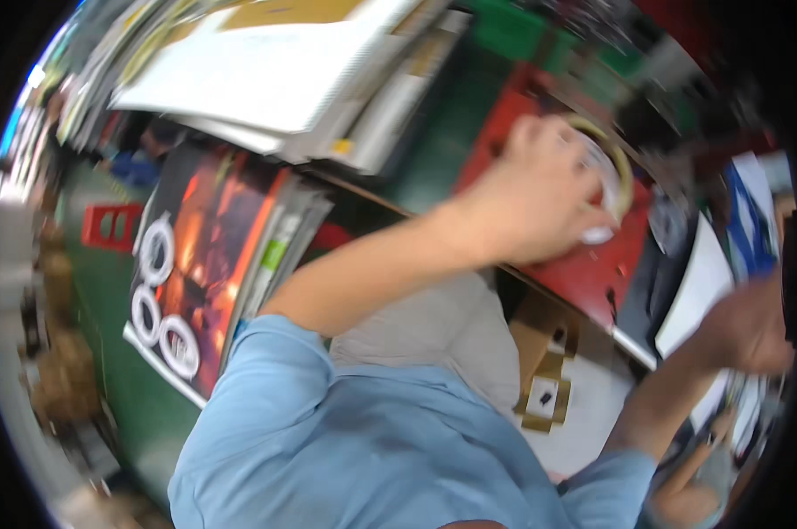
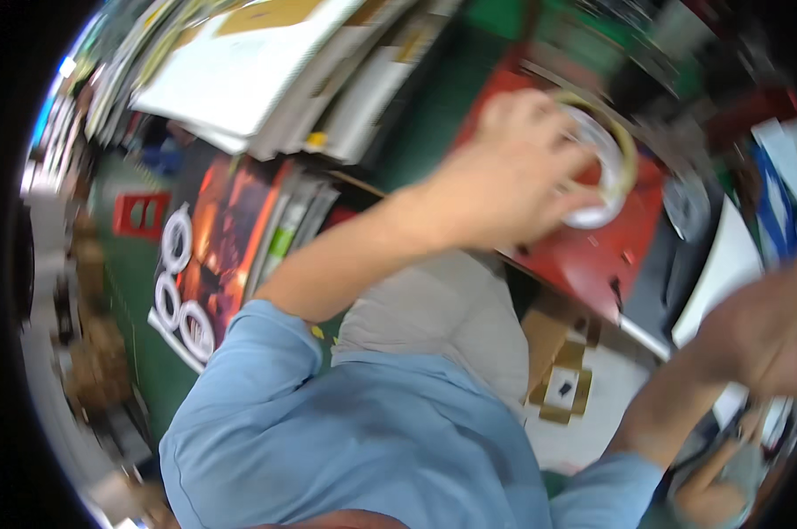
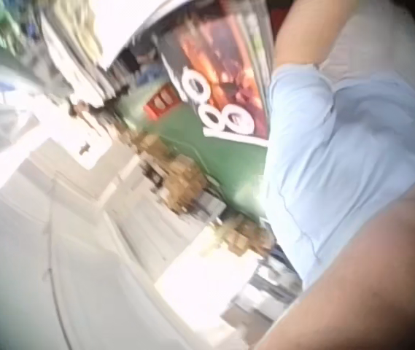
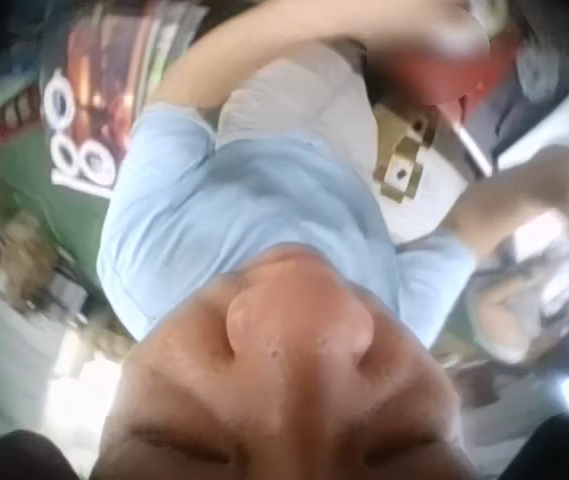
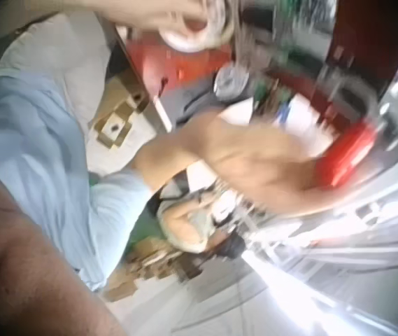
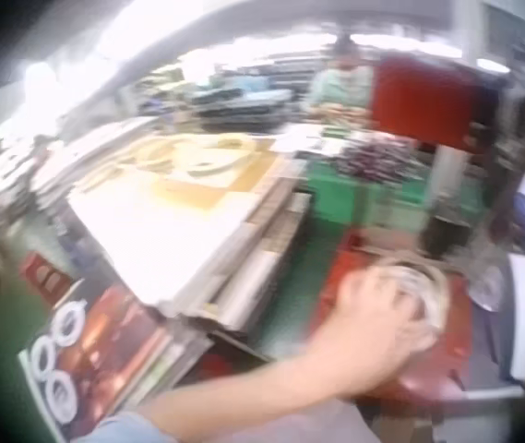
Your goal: Assemble circular plastic components and apply grease using a brush on a production line.
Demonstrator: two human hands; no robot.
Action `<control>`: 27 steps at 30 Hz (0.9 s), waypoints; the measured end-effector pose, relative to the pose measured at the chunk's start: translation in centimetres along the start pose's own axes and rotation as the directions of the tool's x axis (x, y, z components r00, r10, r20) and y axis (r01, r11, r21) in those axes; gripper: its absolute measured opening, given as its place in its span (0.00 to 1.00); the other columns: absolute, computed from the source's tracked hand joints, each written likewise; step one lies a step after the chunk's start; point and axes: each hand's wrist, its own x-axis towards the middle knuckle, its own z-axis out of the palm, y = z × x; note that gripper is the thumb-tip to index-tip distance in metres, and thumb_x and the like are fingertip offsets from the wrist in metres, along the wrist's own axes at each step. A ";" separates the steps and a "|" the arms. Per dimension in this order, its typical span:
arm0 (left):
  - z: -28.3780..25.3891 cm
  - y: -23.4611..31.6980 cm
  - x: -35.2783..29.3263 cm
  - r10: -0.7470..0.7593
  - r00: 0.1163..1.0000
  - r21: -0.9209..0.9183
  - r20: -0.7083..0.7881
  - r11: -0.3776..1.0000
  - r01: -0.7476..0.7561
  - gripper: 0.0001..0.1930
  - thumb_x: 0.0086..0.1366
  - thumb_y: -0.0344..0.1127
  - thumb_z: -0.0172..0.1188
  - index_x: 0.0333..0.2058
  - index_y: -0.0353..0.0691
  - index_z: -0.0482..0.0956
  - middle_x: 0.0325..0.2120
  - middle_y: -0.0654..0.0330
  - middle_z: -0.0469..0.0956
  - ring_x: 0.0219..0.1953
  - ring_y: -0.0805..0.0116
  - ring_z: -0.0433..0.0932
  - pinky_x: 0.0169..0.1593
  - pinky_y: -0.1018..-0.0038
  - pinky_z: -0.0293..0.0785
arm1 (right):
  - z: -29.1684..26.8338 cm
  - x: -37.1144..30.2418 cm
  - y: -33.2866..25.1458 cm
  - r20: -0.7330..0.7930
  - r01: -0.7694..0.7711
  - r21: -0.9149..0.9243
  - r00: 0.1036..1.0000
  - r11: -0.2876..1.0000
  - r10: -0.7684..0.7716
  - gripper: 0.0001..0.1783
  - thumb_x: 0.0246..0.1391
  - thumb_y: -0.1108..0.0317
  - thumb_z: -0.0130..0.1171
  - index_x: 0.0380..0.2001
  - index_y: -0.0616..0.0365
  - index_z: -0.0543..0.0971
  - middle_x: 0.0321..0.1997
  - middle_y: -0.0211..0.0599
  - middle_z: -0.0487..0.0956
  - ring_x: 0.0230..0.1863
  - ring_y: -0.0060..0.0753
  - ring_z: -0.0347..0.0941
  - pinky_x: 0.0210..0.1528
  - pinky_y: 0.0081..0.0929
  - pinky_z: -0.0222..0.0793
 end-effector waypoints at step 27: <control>5.0 -2.4 -10.5 -0.516 0.806 -0.356 -0.290 0.840 0.410 0.29 0.72 0.42 0.57 0.64 0.28 0.67 0.56 0.42 0.73 0.60 0.44 0.70 0.67 0.57 0.65 | 1.0 -15.9 -6.0 0.589 0.088 -0.713 0.613 0.696 0.526 0.31 0.77 0.50 0.43 0.69 0.63 0.71 0.74 0.58 0.67 0.74 0.60 0.62 0.76 0.49 0.55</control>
